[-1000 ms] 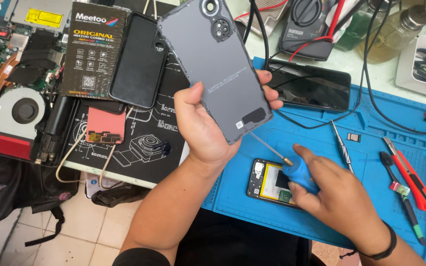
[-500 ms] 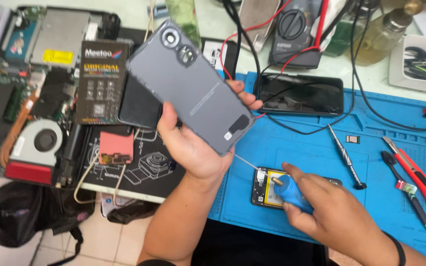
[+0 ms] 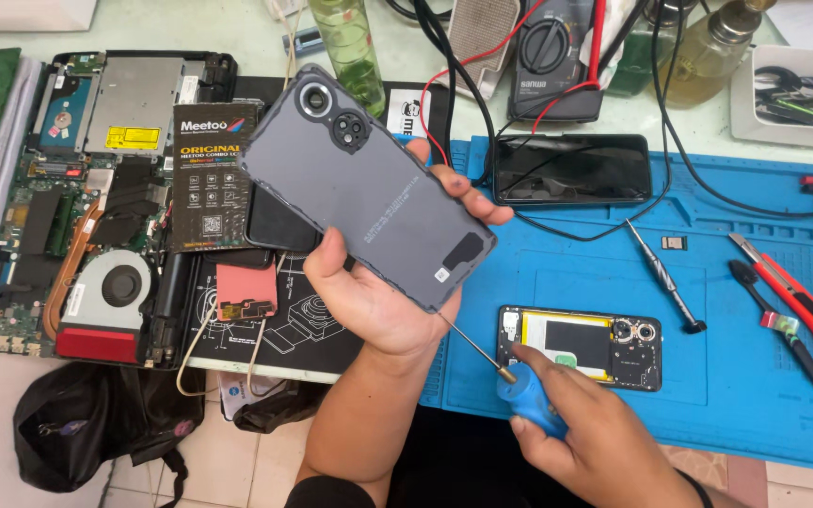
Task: The person uses a screwdriver to remove screws from the back of a disassembled smartphone, then picks up a separate phone back cover and applies a small amount of liquid from a blue bottle onto the cover's edge. The phone remains open on the mat throughout.
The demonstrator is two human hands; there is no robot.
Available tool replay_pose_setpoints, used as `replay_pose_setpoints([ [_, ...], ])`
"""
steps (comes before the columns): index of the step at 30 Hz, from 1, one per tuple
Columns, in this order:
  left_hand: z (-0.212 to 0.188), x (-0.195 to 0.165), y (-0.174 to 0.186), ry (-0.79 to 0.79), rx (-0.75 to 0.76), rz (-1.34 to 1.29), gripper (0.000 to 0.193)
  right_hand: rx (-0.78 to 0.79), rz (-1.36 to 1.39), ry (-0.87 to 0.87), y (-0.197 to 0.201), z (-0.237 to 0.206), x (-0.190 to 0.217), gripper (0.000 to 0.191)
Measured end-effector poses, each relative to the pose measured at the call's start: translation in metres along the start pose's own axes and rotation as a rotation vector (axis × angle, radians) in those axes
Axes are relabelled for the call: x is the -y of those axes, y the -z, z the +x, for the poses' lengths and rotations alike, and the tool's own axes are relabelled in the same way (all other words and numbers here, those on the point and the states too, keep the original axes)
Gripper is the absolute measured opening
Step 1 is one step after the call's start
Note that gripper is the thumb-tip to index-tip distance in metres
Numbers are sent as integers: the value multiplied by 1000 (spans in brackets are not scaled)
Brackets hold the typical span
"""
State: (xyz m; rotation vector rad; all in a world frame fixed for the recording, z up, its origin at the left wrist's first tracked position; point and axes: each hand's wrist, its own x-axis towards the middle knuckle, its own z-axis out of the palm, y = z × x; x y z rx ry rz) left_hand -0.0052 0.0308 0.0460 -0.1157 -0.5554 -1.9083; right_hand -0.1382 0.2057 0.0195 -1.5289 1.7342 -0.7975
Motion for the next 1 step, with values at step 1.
replay_pose_setpoints([
  [1, -2, 0, -2, 5, 13, -1, 77, 23, 32, -14, -3, -5, -1, 75],
])
